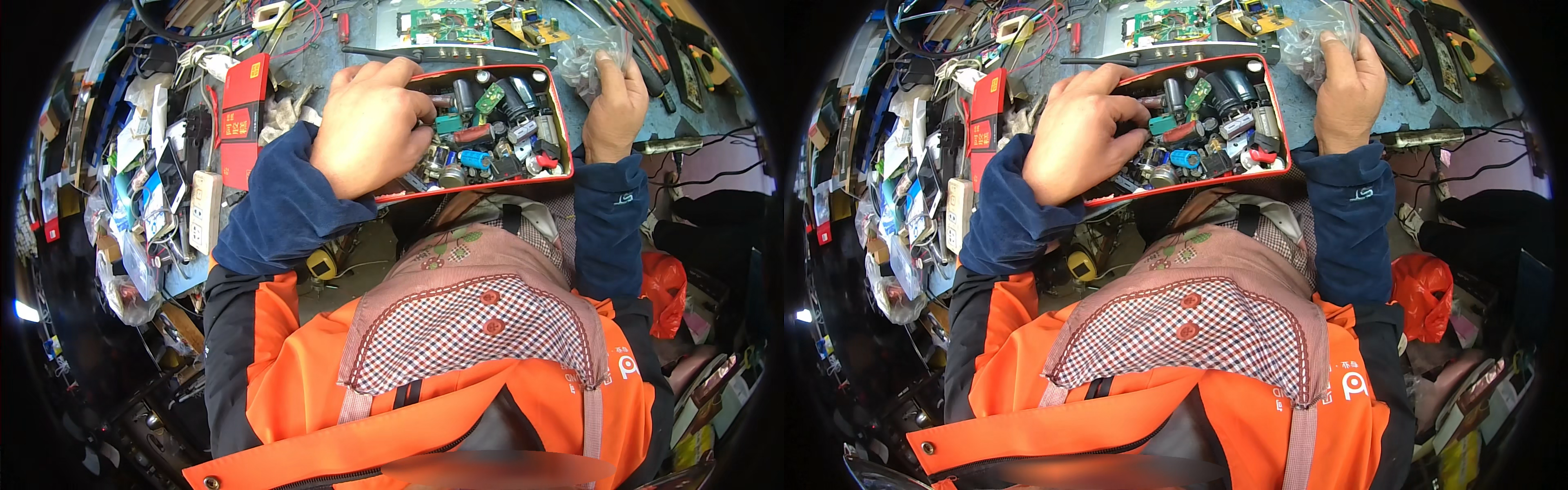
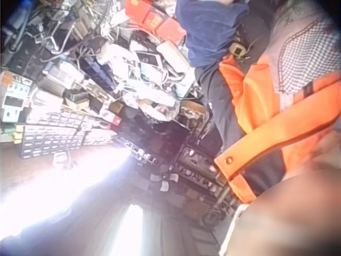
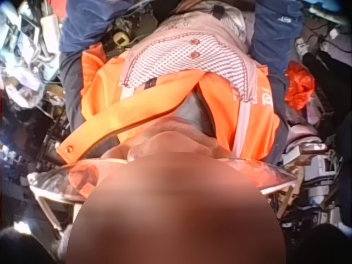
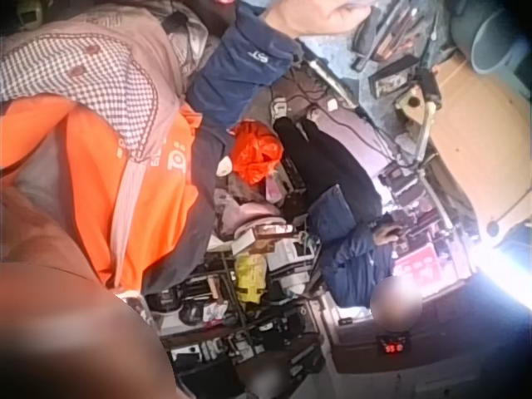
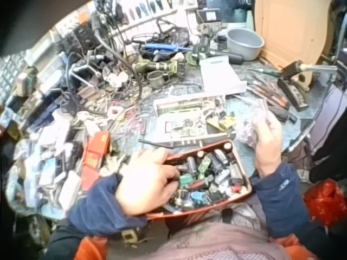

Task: The person uses a soldering iron to work on a small green circuit board, then sets it down and searches through a red box of electronic components. The person handles capacitors and other parts while continuing to work at a cluttered electronics workbench.

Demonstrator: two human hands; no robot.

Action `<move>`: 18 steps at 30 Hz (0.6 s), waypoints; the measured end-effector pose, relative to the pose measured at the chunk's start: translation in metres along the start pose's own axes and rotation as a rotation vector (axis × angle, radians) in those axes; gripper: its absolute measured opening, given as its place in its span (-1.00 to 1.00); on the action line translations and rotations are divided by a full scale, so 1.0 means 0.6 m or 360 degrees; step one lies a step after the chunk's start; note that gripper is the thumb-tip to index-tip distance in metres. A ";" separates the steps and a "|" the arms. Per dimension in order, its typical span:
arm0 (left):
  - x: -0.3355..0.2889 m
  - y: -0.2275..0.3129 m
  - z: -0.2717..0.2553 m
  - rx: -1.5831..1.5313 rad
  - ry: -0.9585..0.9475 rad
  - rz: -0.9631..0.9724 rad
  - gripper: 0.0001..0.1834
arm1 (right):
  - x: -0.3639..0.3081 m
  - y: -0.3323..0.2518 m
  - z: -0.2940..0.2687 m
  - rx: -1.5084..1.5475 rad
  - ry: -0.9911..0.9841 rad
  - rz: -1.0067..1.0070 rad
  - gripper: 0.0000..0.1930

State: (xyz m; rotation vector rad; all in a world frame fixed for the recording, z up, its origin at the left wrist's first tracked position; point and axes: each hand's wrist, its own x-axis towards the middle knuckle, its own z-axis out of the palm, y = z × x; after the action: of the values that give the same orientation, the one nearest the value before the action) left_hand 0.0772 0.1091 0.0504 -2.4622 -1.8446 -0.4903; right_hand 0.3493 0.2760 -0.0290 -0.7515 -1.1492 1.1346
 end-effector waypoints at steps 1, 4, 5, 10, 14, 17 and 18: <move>0.001 0.000 0.003 0.0016 0.0015 0.0016 -0.83 | -0.001 -0.001 0.001 0.0001 0.0010 0.0000 -0.78; 0.002 0.003 0.003 0.0052 -0.0014 0.0011 -0.82 | -0.002 -0.004 0.005 0.0007 0.0029 -0.0001 -0.81; 0.002 0.004 0.002 0.0061 -0.0037 0.0000 -0.82 | -0.001 -0.004 0.005 0.0009 0.0031 -0.0001 -0.81; 0.003 0.001 0.002 0.0061 -0.0069 -0.0015 -0.82 | 0.001 0.001 -0.001 0.0002 0.0037 -0.0008 -0.82; 0.001 -0.001 0.000 0.0055 -0.0108 -0.0048 -0.82 | 0.001 0.003 -0.003 -0.0005 0.0017 0.0000 -0.80; 0.000 -0.005 -0.001 -0.0050 -0.0085 -0.0091 -0.79 | 0.002 0.003 -0.005 -0.0006 0.0007 0.0002 -0.81; -0.001 -0.007 -0.001 -0.0118 -0.0056 -0.0089 -0.78 | 0.001 0.004 -0.004 0.0002 0.0006 0.0007 -0.81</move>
State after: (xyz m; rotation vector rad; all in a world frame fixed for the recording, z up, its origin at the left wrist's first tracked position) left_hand 0.0731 0.1100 0.0500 -2.4874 -1.9480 -0.5308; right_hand 0.3512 0.2777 -0.0315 -0.7551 -1.1439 1.1372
